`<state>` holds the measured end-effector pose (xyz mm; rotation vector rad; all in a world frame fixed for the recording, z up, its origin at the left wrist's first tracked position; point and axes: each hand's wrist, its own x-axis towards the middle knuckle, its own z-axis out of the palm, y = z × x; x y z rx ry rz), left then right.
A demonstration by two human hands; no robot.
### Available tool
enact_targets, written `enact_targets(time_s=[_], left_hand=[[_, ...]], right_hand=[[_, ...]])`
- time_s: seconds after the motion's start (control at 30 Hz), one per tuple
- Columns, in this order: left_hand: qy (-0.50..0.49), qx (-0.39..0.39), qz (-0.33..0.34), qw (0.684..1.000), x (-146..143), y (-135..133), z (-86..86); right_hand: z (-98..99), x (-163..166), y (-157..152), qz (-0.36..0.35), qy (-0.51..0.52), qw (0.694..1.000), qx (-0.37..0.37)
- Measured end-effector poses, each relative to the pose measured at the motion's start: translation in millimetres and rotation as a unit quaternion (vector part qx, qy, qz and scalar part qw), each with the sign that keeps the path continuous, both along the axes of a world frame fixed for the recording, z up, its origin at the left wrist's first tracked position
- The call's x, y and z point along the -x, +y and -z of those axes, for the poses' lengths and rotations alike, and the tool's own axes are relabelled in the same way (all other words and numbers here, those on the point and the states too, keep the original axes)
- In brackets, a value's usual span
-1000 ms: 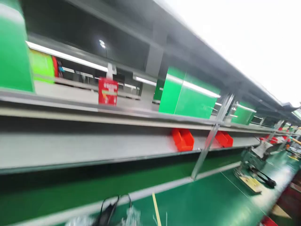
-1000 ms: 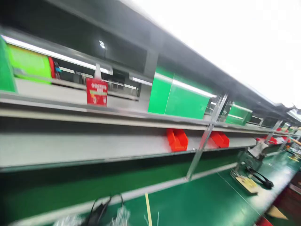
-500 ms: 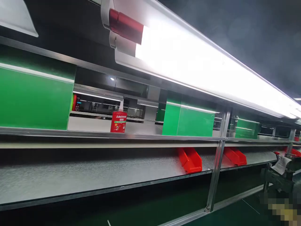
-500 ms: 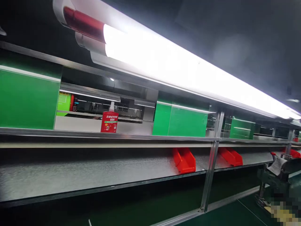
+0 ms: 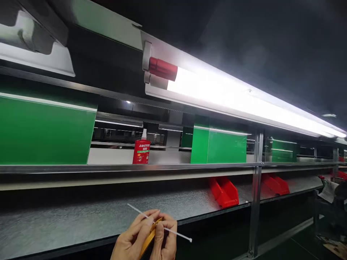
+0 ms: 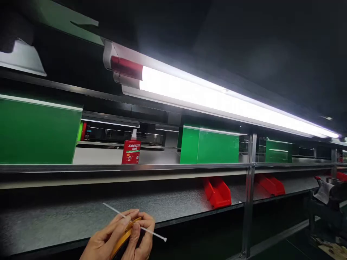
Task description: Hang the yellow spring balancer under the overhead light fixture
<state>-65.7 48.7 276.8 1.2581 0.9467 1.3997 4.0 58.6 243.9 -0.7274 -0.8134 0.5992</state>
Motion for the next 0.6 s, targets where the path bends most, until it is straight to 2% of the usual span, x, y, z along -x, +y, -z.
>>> enact_targets(time_s=[0.13, 0.23, 0.3, 0.43, 0.6], left_hand=[[0.056, -0.018, -0.003, 0.998, -4, 10, -2.1], [0.075, -0.018, -0.033, 0.996, -17, 18, -1.5], [0.082, -0.013, -0.027, 0.996, -26, 25, -2.7], [0.094, -0.009, -0.014, 0.995, -43, 40, -13.3], [0.117, -0.042, -0.035, 0.992, -65, 58, -30.6]], right_hand=[[-2.7, -31, 2, -0.080, -0.041, 0.996, -0.003], [-0.2, -56, 9, -0.119, -0.054, 0.991, 0.032], [-3.2, -70, 16, -0.136, -0.051, 0.987, 0.065], [-25.3, -98, 29, -0.204, -0.054, 0.974, 0.080], [-57.9, -141, 47, -0.283, -0.187, 0.938, 0.065]])
